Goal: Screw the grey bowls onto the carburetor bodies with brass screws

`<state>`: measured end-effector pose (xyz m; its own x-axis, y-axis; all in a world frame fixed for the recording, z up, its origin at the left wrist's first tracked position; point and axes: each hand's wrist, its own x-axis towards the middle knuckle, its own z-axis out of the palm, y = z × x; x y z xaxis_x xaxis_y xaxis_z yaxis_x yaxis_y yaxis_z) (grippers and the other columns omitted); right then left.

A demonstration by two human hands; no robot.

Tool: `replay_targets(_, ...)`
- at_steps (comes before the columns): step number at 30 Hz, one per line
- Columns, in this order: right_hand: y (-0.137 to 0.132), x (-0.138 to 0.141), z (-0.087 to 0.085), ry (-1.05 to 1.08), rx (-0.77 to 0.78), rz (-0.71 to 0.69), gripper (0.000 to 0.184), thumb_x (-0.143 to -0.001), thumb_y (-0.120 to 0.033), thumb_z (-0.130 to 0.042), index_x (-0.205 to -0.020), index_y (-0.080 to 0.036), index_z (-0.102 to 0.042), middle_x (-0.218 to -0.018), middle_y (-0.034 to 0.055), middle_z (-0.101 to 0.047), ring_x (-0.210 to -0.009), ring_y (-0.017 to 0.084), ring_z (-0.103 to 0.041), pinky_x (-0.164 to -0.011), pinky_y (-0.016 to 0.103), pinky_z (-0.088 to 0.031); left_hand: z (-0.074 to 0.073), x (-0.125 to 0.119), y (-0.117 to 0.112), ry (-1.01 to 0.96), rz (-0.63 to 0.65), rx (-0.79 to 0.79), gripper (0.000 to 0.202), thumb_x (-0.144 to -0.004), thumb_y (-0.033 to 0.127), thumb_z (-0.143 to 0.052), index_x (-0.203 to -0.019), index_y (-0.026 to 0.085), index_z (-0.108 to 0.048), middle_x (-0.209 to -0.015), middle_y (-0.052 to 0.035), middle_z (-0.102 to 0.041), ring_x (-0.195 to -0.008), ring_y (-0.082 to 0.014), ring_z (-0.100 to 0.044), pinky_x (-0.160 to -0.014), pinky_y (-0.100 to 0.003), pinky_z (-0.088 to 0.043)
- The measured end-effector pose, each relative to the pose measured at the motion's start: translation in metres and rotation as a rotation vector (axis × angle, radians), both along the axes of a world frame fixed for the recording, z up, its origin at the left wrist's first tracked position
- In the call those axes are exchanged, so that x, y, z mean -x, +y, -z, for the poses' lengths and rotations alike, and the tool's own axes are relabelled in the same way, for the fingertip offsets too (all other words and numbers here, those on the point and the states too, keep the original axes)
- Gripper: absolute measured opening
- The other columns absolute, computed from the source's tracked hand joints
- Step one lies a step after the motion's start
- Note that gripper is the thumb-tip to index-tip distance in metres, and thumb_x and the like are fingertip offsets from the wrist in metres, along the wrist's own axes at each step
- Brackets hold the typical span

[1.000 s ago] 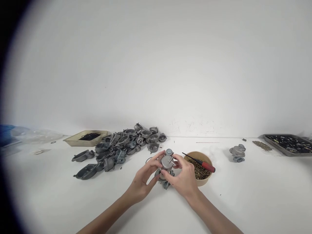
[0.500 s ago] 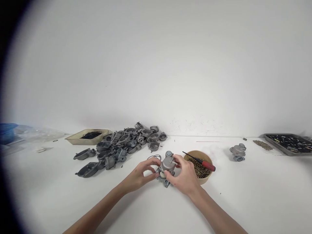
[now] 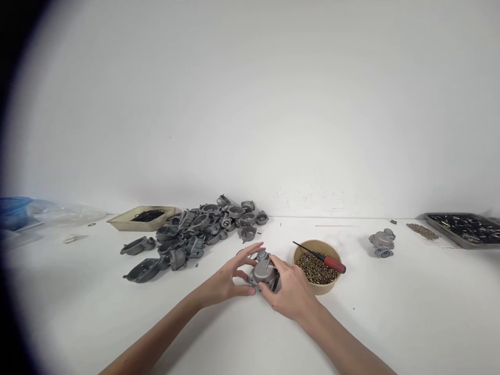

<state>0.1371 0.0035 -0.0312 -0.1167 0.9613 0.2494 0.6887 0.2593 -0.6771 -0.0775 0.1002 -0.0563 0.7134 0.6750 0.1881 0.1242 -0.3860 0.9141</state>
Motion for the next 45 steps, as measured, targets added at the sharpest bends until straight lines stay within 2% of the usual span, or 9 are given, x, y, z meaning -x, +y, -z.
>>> replay_targets(5,0.001,-0.021,-0.019,-0.139,-0.051,0.047,0.061,-0.094,-0.047,-0.062,-0.148,-0.019,-0.060,-0.126,0.0119,-0.077,-0.106,0.030,-0.077,-0.089,0.040,-0.061,-0.005,-0.004,-0.004,0.033,-0.025,-0.001,0.082,-0.078,0.036,-0.084,-0.151,0.034,-0.049,-0.154,-0.0113,-0.049,-0.122,-0.0302,-0.058,-0.086,-0.042,-0.061)
replay_targets(11,0.010,-0.091,-0.052,-0.301,-0.164,0.070,0.023,-0.096,-0.039,-0.058,-0.099,-0.030,-0.079,-0.079,0.0016,-0.079,-0.068,0.022,-0.073,-0.061,0.032,-0.054,0.001,-0.004,-0.004,0.023,-0.040,-0.036,0.079,-0.077,0.033,-0.085,-0.149,0.035,-0.053,-0.153,-0.0104,-0.052,-0.120,-0.0294,-0.061,-0.083,-0.039,-0.063)
replay_targets(14,0.005,-0.122,-0.044,-0.403,-0.191,0.087,0.021,-0.091,-0.042,-0.064,-0.096,-0.027,-0.078,-0.081,0.0049,-0.078,-0.069,0.024,-0.071,-0.060,0.034,-0.052,0.008,-0.004,-0.005,0.012,-0.029,-0.066,0.079,-0.078,0.032,-0.085,-0.151,0.038,-0.053,-0.153,-0.0089,-0.054,-0.121,-0.0294,-0.062,-0.084,-0.039,-0.064)
replay_targets(18,-0.008,-0.143,-0.019,-0.522,-0.205,0.071,0.031,-0.096,-0.039,-0.060,-0.121,-0.026,-0.071,-0.104,0.0083,-0.080,-0.087,0.027,-0.076,-0.069,0.039,-0.060,0.019,-0.002,-0.010,0.060,-0.053,-0.124,0.087,-0.081,0.032,-0.085,-0.158,0.042,-0.045,-0.153,-0.0081,-0.057,-0.128,-0.0323,-0.060,-0.094,-0.042,-0.062)
replay_targets(22,-0.013,-0.147,-0.012,-0.547,-0.239,0.065,0.034,-0.096,-0.026,-0.052,-0.127,-0.028,-0.066,-0.098,0.0050,-0.079,-0.078,0.023,-0.075,-0.063,0.037,-0.060,0.024,-0.002,-0.018,0.062,-0.039,-0.215,0.091,-0.084,0.038,-0.086,-0.161,0.044,-0.037,-0.162,-0.0080,-0.049,-0.134,-0.0357,-0.057,-0.102,-0.046,-0.059)
replay_targets(26,-0.012,-0.143,-0.022,-0.361,-0.311,0.118,0.016,-0.099,-0.030,-0.058,-0.112,-0.028,-0.066,-0.091,0.0011,-0.079,-0.068,0.017,-0.072,-0.058,0.031,-0.059,0.027,-0.009,-0.028,0.071,-0.079,-0.260,0.085,-0.084,0.045,-0.087,-0.158,0.041,-0.045,-0.167,-0.0088,-0.042,-0.149,-0.0414,-0.044,-0.116,-0.055,-0.049)
replay_targets(31,-0.017,-0.138,-0.032,-0.063,-0.544,0.300,0.012,-0.097,-0.028,-0.069,-0.109,-0.025,-0.068,-0.094,0.0034,-0.079,-0.080,0.018,-0.076,-0.071,0.032,-0.066,0.032,-0.016,-0.040,0.032,-0.108,-0.287,0.056,-0.094,0.037,-0.076,-0.147,0.042,-0.059,-0.167,-0.0052,-0.042,-0.151,-0.0374,-0.044,-0.120,-0.054,-0.045)
replay_targets(35,-0.019,-0.137,-0.031,0.082,-0.619,0.296,0.014,-0.098,-0.022,-0.063,-0.111,-0.022,-0.069,-0.094,0.0063,-0.075,-0.081,0.019,-0.074,-0.070,0.035,-0.068,0.029,-0.016,-0.044,0.008,-0.104,-0.269,0.052,-0.097,0.028,-0.066,-0.147,0.040,-0.059,-0.164,-0.0053,-0.047,-0.151,-0.0373,-0.043,-0.117,-0.054,-0.050)
replay_targets(45,-0.017,-0.143,-0.027,-0.009,-0.608,0.322,0.013,-0.090,-0.015,-0.060,-0.098,-0.023,-0.066,-0.081,0.0024,-0.067,-0.071,0.017,-0.065,-0.063,0.031,-0.059,0.016,-0.016,-0.043,0.009,-0.092,-0.336,0.058,-0.095,0.017,-0.058,-0.148,0.040,-0.058,-0.156,-0.0029,-0.056,-0.143,-0.0340,-0.054,-0.116,-0.052,-0.050)
